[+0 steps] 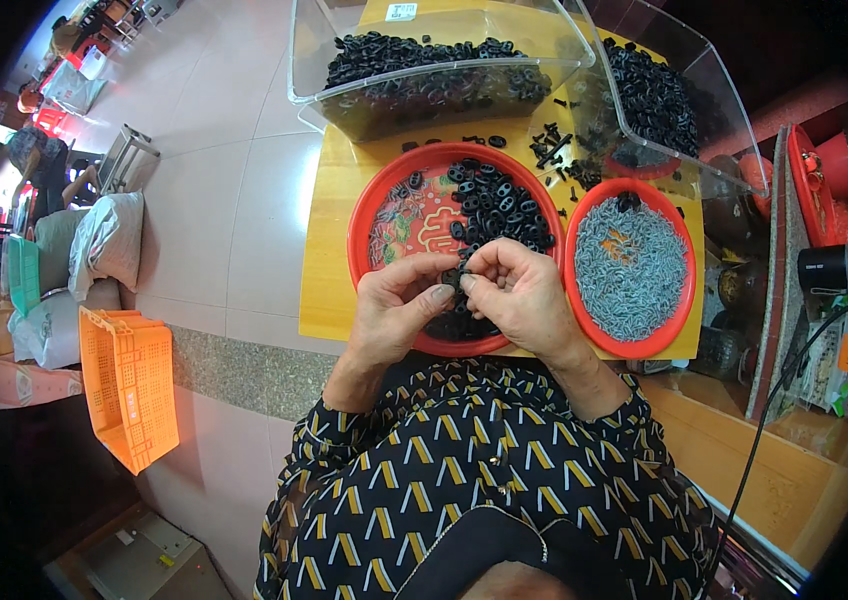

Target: The person sits at a table and assembles small black plastic buckles by hand. They pick up a buckle and a metal pin from separate red bowls, insert the pin into the buckle, and press it into place. The person repeats this process continuously throughout the video.

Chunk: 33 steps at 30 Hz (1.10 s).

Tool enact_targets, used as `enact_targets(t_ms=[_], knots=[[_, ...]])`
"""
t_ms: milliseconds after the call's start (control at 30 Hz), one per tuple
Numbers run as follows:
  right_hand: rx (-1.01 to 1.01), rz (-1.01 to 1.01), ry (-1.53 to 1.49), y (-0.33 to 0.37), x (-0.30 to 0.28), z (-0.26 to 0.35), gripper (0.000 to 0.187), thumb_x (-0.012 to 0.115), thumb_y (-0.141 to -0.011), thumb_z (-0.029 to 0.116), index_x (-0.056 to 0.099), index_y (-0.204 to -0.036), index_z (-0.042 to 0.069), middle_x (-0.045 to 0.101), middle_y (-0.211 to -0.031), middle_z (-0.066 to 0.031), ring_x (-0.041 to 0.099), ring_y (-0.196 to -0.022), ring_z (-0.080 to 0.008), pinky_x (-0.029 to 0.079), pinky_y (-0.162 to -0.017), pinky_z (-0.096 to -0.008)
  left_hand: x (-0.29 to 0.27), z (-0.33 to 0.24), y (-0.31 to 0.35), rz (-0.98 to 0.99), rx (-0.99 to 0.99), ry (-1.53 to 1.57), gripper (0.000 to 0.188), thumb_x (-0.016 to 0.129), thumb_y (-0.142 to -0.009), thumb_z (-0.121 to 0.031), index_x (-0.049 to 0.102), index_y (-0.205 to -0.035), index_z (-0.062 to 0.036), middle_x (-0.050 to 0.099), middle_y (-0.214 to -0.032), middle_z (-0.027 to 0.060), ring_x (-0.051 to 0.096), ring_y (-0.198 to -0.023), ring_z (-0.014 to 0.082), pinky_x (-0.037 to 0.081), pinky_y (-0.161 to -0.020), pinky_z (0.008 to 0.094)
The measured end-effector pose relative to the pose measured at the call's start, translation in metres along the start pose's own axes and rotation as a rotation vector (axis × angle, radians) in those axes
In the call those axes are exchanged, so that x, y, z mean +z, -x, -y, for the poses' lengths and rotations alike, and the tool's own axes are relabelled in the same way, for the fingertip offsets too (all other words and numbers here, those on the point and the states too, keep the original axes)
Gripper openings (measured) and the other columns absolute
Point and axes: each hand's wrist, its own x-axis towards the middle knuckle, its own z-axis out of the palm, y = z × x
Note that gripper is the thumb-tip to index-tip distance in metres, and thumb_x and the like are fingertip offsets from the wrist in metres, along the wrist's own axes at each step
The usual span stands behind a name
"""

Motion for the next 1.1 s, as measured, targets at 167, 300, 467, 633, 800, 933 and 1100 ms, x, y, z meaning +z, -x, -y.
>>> enact_targets(t_ms=[167,300,467,633,800,933,1100], knots=[[0.064,0.060,-0.170,-0.002,-0.001,0.002,0.007,0.058,-0.078,0.003,0.055,-0.084,0.000,0.056,-0.070,-0.0016,0.054,-0.059,-0.0047,0.046,-0.049,-0.0180,0.000,0.001,0.000,-0.033,0.012,-0.024,0.027,0.057,-0.079,0.000,0.055,-0.106,0.0023,0.060,-0.090,0.0052,0.056,-0.080,0.0089,0.047,-0.070,0.0206],[0.117,0.139,-0.346,-0.005,-0.006,-0.002,0.009,0.059,-0.078,0.003,0.056,-0.086,-0.001,0.057,-0.072,-0.0034,0.056,-0.060,-0.0075,0.050,-0.051,-0.0198,-0.003,0.002,0.000,-0.016,0.042,-0.057,0.027,0.056,-0.080,0.000,0.054,-0.106,0.0028,0.059,-0.089,0.0042,0.055,-0.078,0.0083,0.046,-0.069,0.0203],[0.158,0.193,-0.485,-0.009,-0.009,-0.006,0.011,0.061,-0.077,0.003,0.056,-0.085,-0.001,0.058,-0.072,-0.0061,0.058,-0.060,-0.0112,0.051,-0.053,-0.0226,0.000,0.001,0.002,-0.046,0.053,-0.064,0.024,0.055,-0.080,-0.001,0.055,-0.104,0.0031,0.059,-0.085,0.0026,0.053,-0.073,0.0060,0.044,-0.064,0.0187],[0.149,0.258,-0.569,-0.011,-0.013,-0.019,0.013,0.062,-0.077,0.005,0.056,-0.086,-0.001,0.057,-0.073,-0.0054,0.059,-0.062,-0.0125,0.052,-0.056,-0.0244,0.007,-0.005,0.003,-0.038,0.054,-0.128,0.023,0.055,-0.080,-0.001,0.055,-0.103,0.0021,0.058,-0.081,0.0009,0.051,-0.069,0.0045,0.042,-0.061,0.0172],[0.152,0.262,-0.572,-0.010,-0.012,-0.021,0.013,0.062,-0.077,0.007,0.055,-0.086,0.000,0.057,-0.074,-0.0043,0.058,-0.064,-0.0112,0.052,-0.056,-0.0232,0.005,0.001,0.003,-0.046,0.078,-0.136,0.023,0.054,-0.080,0.000,0.056,-0.103,0.0017,0.059,-0.084,0.0021,0.053,-0.073,0.0056,0.043,-0.063,0.0182],[0.176,0.284,-0.602,-0.010,-0.013,-0.023,0.013,0.062,-0.078,0.007,0.055,-0.086,0.000,0.057,-0.074,-0.0037,0.058,-0.064,-0.0109,0.052,-0.056,-0.0230,0.007,-0.005,0.001,-0.019,0.166,-0.293,0.025,0.053,-0.078,0.003,0.057,-0.102,0.0024,0.060,-0.089,0.0058,0.056,-0.080,0.0100,0.045,-0.070,0.0218],[0.187,0.302,-0.598,-0.011,-0.015,-0.020,0.013,0.062,-0.078,0.007,0.054,-0.086,0.001,0.056,-0.074,-0.0037,0.058,-0.064,-0.0110,0.052,-0.056,-0.0234,0.008,-0.009,-0.001,0.006,0.199,-0.393,0.027,0.054,-0.074,0.006,0.058,-0.101,0.0017,0.060,-0.089,0.0085,0.057,-0.082,0.0131,0.045,-0.074,0.0242]])
